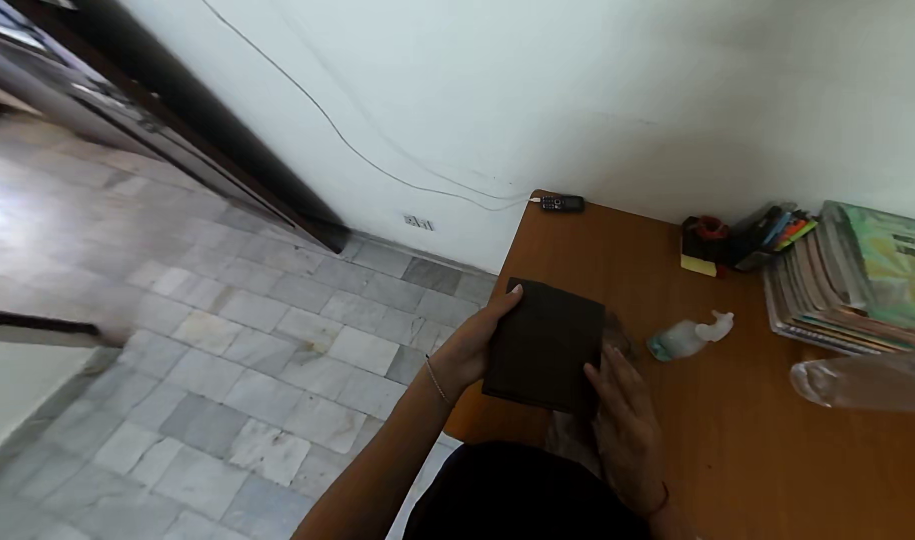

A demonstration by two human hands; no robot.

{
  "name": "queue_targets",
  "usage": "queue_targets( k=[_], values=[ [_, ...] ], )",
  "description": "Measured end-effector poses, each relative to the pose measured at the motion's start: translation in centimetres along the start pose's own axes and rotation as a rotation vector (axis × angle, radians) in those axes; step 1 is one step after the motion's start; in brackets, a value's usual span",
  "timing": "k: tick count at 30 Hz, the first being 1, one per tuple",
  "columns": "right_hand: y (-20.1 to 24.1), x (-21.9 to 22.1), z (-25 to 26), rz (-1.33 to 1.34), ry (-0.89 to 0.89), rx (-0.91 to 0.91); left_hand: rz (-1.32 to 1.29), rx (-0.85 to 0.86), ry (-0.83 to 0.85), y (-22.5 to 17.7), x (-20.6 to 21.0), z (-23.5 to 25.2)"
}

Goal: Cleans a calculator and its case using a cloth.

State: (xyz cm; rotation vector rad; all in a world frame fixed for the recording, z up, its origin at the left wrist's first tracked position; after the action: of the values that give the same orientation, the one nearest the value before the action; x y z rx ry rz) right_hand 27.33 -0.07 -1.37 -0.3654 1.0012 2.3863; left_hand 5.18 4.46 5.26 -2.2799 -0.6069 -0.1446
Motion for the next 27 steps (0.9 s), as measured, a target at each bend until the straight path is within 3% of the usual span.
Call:
queue_targets(
  k=[5, 9, 12, 16, 22, 27],
  values=[
    [-3.1, -1.5, -1.1, -0.107, -0.240, 0.553, -0.112, 0.026, -0.037, 1.2, -0.8, 1.5],
    [-7.3, -4.6, 0.8, -0.184, -0.452, 0.693, -0.201, 0.026, -0.052, 1.7, -0.8, 2.7],
    [-11.6, -6.6, 3.1, -0.152, -0.350, 0.838, -0.218, -0.001, -0.073, 2.1, -0.7, 3.4],
    [-15.8, -6.1, 4.5, -0.098, -0.126, 0.847, -0.229, -0.040, -0.059, 2.4, -0.5, 4.3],
    [-17.3, -3.0, 5.2, -0.120, -0.059, 0.887, -0.175, -0.091, 0.008, 3.3, -0.6, 6.1],
    [-18.2, -1.9, 4.6, -0.230, 0.037, 0.760, -0.080, -0.048, 0.001, 3.9, -0.2, 7.6]
  ],
)
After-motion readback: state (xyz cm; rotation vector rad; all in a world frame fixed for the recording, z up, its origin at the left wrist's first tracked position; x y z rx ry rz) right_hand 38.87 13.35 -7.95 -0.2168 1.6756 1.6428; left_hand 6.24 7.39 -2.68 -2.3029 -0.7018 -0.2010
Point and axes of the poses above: each hand's wrist, its own z-axis towards the middle knuckle, its own x-axis out of the palm, y = z × x, the point moved 2 cm from there along z, towards the middle knuckle, and after that the axes turned 13 degrees about -y, right-handed, at the moved point
